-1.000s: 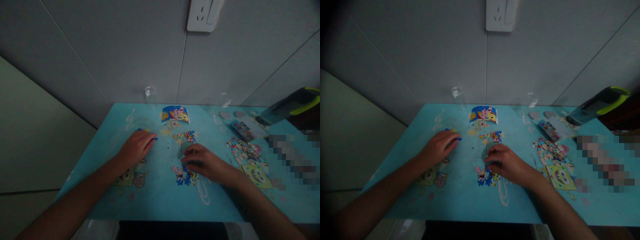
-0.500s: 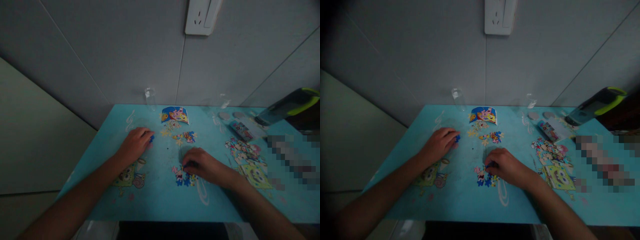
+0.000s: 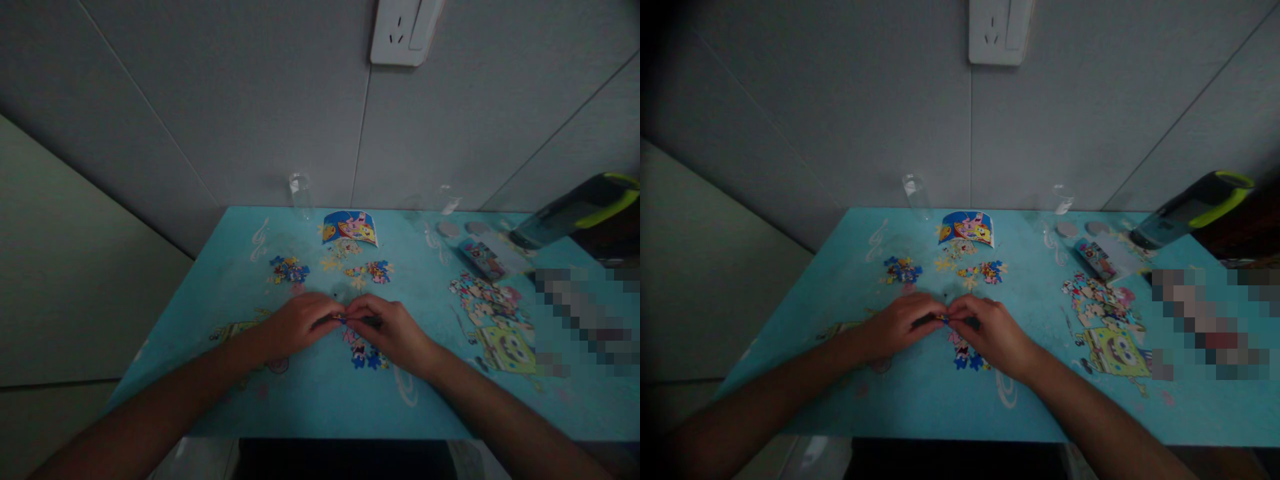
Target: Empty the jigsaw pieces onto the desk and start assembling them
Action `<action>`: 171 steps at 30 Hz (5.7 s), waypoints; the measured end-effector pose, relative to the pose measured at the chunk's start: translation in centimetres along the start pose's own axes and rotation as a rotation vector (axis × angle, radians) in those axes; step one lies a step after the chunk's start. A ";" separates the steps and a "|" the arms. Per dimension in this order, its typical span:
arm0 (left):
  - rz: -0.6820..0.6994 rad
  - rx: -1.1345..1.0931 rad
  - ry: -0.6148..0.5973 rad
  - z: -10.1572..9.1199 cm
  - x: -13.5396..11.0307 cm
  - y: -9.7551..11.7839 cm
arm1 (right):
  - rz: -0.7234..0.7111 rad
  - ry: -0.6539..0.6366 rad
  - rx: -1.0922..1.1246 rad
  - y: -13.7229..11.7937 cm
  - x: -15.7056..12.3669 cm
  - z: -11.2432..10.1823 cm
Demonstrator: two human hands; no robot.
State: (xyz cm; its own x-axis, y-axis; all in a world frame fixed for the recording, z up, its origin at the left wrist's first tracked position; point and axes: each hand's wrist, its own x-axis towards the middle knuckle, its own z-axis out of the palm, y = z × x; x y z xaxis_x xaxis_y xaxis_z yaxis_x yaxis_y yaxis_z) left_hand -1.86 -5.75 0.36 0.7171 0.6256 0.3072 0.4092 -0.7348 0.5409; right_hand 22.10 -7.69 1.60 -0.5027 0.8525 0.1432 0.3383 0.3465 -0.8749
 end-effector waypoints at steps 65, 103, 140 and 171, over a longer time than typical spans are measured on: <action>0.131 0.269 -0.019 0.5 0.5 0.7 | -0.124 -0.138 -0.545 1.1 -1.0 -3.7; -0.325 -0.343 0.075 0.9 0.4 1.9 | 0.131 0.074 0.029 0.1 -0.6 -0.2; -0.141 0.509 0.246 -3.0 -0.7 -5.0 | 0.172 -0.348 -0.320 1.1 -2.6 -9.8; -0.028 0.409 0.167 -2.2 -0.6 -4.5 | 0.104 -0.010 -0.395 1.7 -1.1 -7.7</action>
State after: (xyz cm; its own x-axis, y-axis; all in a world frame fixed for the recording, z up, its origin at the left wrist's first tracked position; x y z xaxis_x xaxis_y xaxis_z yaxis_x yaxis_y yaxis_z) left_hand -5.36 -2.20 -0.50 0.6157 0.6556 0.4372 0.6406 -0.7395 0.2067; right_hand 29.37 -5.06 3.51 -0.4567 0.8878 0.0575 0.6660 0.3840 -0.6395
